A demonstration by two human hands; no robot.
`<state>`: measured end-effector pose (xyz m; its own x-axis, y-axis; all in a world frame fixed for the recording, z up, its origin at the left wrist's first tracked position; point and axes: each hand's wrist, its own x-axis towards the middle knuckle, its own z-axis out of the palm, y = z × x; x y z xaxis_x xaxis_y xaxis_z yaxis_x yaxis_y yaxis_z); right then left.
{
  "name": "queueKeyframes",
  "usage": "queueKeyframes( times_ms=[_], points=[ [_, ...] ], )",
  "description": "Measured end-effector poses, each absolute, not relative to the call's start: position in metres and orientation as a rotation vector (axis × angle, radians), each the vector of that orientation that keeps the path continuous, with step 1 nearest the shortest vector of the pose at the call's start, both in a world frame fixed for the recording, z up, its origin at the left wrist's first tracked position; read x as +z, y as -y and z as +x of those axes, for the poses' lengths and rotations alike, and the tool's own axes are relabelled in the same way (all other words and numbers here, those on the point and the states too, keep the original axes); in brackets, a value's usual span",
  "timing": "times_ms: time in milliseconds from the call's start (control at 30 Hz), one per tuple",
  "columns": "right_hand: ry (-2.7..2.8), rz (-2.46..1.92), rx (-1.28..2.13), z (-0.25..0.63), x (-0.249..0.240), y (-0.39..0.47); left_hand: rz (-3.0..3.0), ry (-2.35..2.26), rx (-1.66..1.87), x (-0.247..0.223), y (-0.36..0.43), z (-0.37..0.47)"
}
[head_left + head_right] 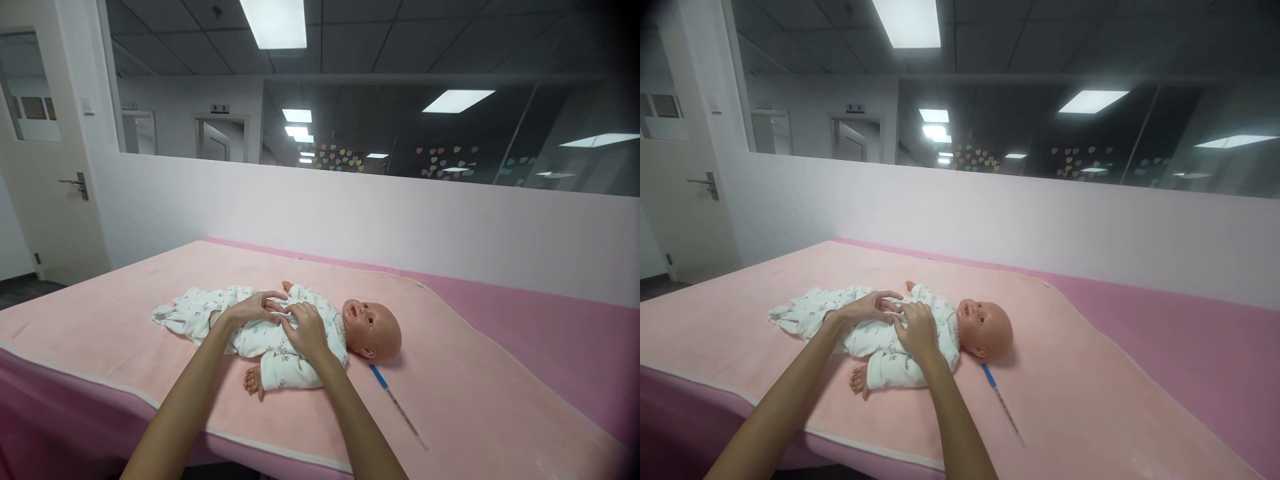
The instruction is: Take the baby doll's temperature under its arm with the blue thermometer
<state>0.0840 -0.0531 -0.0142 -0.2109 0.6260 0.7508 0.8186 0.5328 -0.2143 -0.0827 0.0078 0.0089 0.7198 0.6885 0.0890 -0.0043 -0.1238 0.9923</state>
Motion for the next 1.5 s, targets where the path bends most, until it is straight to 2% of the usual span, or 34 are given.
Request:
queueKeyframes(
  times_ms=[1500],
  points=[
    [1.916, -1.246, -0.265, 0.0811, -0.0116, 0.0552, 1.567, -0.602, 0.634, 0.0095, -0.0051, -0.0799]
  ],
)
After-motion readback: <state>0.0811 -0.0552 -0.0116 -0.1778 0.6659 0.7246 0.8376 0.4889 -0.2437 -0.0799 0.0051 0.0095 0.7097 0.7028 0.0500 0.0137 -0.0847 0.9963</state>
